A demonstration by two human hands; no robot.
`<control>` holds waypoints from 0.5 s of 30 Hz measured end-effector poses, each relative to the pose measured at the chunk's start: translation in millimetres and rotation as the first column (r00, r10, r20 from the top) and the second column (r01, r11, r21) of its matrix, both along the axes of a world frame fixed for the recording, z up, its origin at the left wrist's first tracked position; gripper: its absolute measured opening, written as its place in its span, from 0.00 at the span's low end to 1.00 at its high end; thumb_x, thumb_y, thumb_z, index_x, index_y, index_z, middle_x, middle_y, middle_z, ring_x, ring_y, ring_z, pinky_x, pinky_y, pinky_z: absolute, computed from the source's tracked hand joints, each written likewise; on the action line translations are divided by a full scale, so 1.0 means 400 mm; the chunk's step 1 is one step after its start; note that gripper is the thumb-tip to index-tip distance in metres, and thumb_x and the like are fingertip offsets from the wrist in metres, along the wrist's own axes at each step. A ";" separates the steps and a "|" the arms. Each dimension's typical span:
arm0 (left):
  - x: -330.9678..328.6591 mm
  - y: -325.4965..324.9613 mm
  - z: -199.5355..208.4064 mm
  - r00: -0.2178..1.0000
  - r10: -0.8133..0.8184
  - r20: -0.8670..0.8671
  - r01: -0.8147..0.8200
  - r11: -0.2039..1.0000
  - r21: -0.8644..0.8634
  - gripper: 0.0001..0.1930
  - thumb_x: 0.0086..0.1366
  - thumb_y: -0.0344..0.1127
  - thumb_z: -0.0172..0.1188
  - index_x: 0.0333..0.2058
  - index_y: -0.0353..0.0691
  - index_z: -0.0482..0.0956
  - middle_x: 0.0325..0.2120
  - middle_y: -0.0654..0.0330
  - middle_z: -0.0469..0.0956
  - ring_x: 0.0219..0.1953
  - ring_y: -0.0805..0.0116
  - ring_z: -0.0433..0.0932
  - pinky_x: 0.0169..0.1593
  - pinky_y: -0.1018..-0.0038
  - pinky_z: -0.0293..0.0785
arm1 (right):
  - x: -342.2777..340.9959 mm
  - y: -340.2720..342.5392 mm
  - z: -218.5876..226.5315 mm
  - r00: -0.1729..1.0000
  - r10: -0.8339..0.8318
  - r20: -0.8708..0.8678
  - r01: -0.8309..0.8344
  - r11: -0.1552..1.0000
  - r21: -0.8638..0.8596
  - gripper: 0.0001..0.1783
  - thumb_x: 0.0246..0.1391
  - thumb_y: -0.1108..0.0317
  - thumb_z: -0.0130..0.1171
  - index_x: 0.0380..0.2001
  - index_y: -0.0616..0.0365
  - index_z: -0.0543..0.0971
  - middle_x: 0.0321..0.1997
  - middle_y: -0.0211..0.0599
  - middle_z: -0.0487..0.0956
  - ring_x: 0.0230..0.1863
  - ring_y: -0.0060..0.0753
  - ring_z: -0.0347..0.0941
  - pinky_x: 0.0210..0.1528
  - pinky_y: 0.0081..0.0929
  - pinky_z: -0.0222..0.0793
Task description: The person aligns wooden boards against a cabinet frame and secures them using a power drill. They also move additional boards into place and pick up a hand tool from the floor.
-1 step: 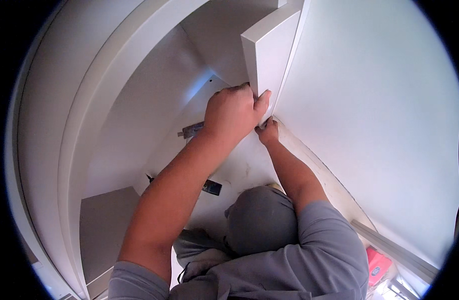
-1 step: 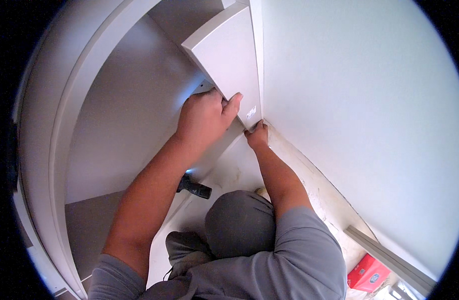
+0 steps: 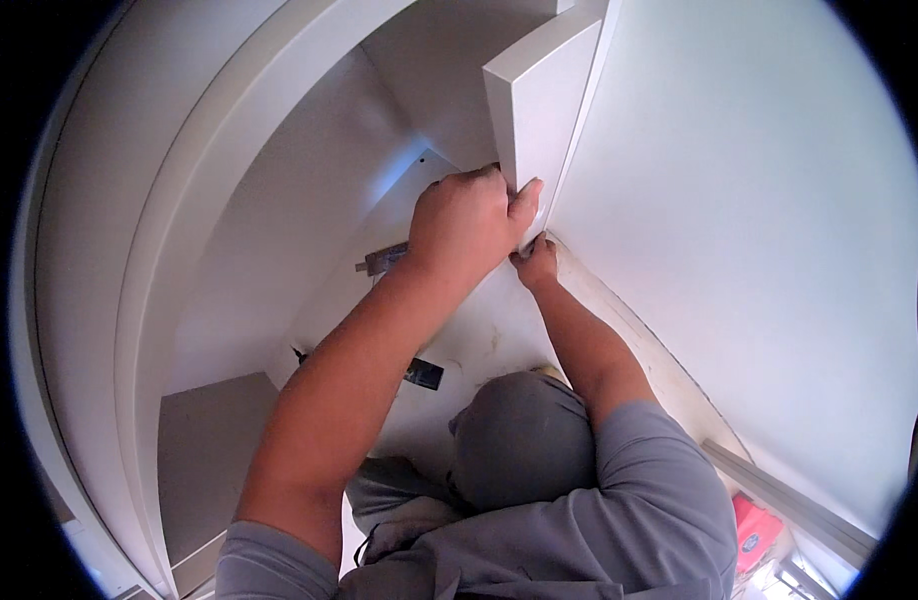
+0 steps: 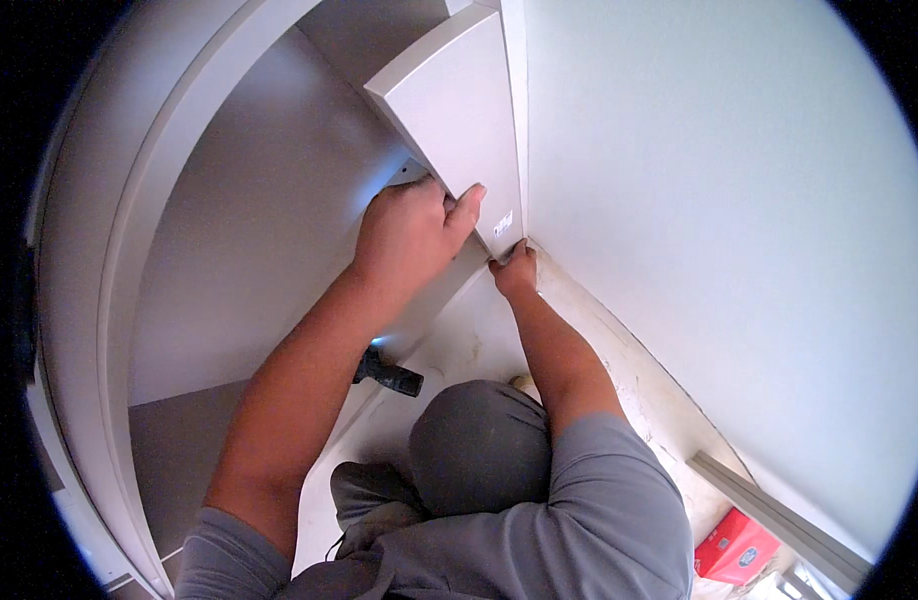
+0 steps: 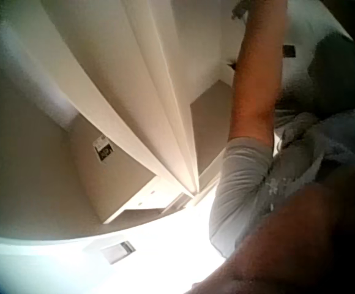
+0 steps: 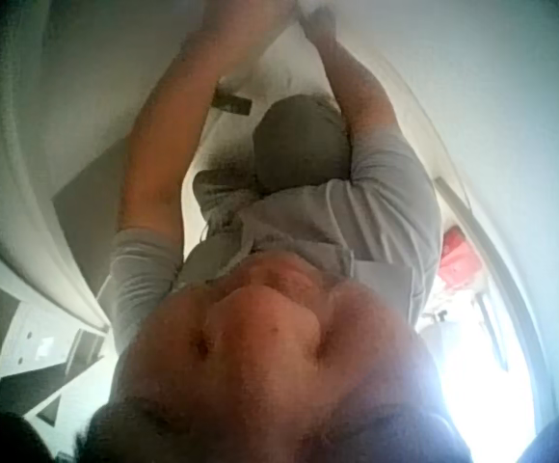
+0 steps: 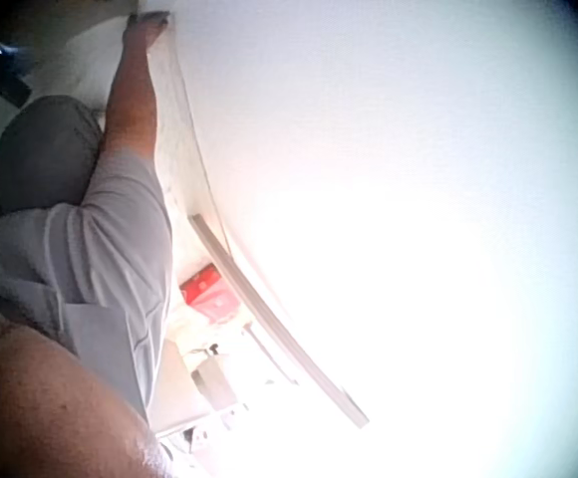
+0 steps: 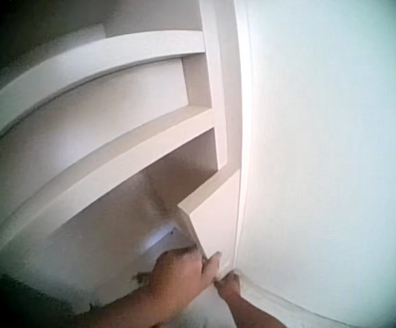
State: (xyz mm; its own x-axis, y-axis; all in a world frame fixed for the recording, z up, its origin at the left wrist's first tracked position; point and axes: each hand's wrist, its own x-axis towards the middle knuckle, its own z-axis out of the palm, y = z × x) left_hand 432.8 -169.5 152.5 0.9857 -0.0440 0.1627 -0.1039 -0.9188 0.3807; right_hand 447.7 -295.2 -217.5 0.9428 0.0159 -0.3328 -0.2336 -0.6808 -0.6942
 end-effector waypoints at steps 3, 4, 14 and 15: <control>-0.003 -0.005 0.002 1.000 0.011 -0.006 -0.010 0.999 0.045 0.24 0.70 0.51 0.59 0.27 0.32 0.83 0.20 0.48 0.82 0.25 0.46 0.83 0.36 0.58 0.82 | 0.007 0.008 0.002 1.000 0.005 -0.010 -0.005 0.999 -0.035 0.58 0.48 0.57 0.75 0.72 0.71 0.53 0.66 0.62 0.66 0.65 0.59 0.69 0.67 0.41 0.68; -0.003 -0.012 0.012 0.999 0.023 -0.040 -0.021 0.999 0.049 0.24 0.70 0.51 0.59 0.27 0.32 0.83 0.20 0.48 0.82 0.25 0.46 0.83 0.36 0.58 0.82 | 0.009 0.009 -0.005 1.000 0.002 -0.013 -0.003 0.999 -0.047 0.58 0.48 0.57 0.74 0.72 0.72 0.53 0.66 0.62 0.66 0.65 0.60 0.69 0.68 0.41 0.68; -0.008 -0.026 0.030 0.999 0.037 -0.028 -0.037 0.999 -0.007 0.25 0.70 0.52 0.58 0.27 0.32 0.83 0.21 0.47 0.82 0.27 0.46 0.84 0.38 0.57 0.81 | 0.006 -0.004 0.013 0.999 0.026 -0.045 -0.028 0.999 -0.044 0.49 0.47 0.54 0.75 0.67 0.63 0.63 0.64 0.60 0.69 0.64 0.59 0.69 0.66 0.45 0.69; -0.013 -0.027 0.044 0.997 0.038 -0.060 -0.039 0.999 -0.028 0.25 0.70 0.53 0.58 0.28 0.33 0.83 0.23 0.47 0.83 0.28 0.45 0.84 0.39 0.57 0.81 | 0.014 -0.013 0.027 0.995 0.063 -0.082 -0.069 0.995 -0.067 0.50 0.46 0.54 0.76 0.67 0.63 0.63 0.63 0.60 0.70 0.64 0.59 0.69 0.66 0.45 0.69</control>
State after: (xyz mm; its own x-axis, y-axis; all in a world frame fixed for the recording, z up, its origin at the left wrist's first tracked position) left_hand 427.6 -180.5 170.3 0.9945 -0.0022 0.1043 -0.0451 -0.9103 0.4115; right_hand 453.3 -300.5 -206.9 0.9108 0.0514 -0.4096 -0.2393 -0.7428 -0.6253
